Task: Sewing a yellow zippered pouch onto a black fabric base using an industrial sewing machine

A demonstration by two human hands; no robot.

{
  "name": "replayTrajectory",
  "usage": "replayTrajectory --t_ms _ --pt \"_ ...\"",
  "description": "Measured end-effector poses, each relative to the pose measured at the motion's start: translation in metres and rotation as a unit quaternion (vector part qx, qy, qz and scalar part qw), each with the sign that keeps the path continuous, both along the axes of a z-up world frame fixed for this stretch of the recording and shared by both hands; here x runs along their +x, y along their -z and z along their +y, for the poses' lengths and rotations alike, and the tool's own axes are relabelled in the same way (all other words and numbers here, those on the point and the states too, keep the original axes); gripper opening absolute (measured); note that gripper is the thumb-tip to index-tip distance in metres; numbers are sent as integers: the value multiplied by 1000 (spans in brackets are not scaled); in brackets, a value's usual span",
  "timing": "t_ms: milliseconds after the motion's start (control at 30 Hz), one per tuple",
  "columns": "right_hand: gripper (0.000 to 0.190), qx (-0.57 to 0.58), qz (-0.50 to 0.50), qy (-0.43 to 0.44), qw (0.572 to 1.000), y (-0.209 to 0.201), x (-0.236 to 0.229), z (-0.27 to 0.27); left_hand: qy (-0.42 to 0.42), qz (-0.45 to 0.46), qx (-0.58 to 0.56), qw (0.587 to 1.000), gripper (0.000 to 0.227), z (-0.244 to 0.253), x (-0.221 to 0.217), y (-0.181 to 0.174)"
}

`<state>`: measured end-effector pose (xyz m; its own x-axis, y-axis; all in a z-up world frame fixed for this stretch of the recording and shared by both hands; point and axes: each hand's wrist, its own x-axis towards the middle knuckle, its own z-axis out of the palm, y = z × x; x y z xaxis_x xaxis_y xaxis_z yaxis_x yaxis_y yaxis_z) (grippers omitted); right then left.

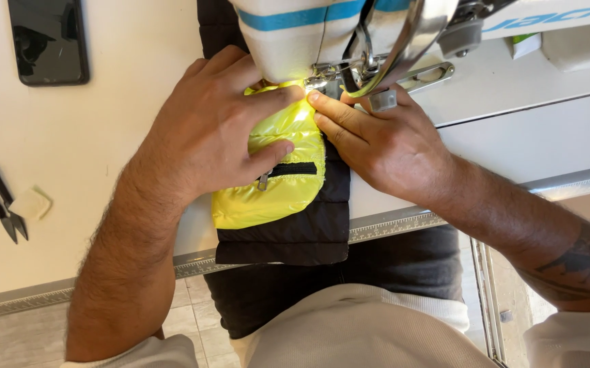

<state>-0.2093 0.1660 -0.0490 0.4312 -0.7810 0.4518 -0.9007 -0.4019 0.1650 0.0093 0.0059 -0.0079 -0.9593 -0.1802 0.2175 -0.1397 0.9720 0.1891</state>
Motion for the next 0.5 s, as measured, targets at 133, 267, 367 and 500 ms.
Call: replayTrajectory --t_ms 133,267,367,500 --pt "29 -5 3 -5 1000 -7 3 -1 -8 -7 -16 1000 53 3 -1 -2" --pt "21 -27 -74 -50 996 -21 8 -11 -31 -36 12 999 58 -1 0 -9" --pt "19 -24 -75 -55 995 -19 8 -11 -30 -30 9 999 60 0 1 -4" --pt "18 -22 -86 -88 992 -19 9 -12 -21 -55 30 998 73 0 5 -5"
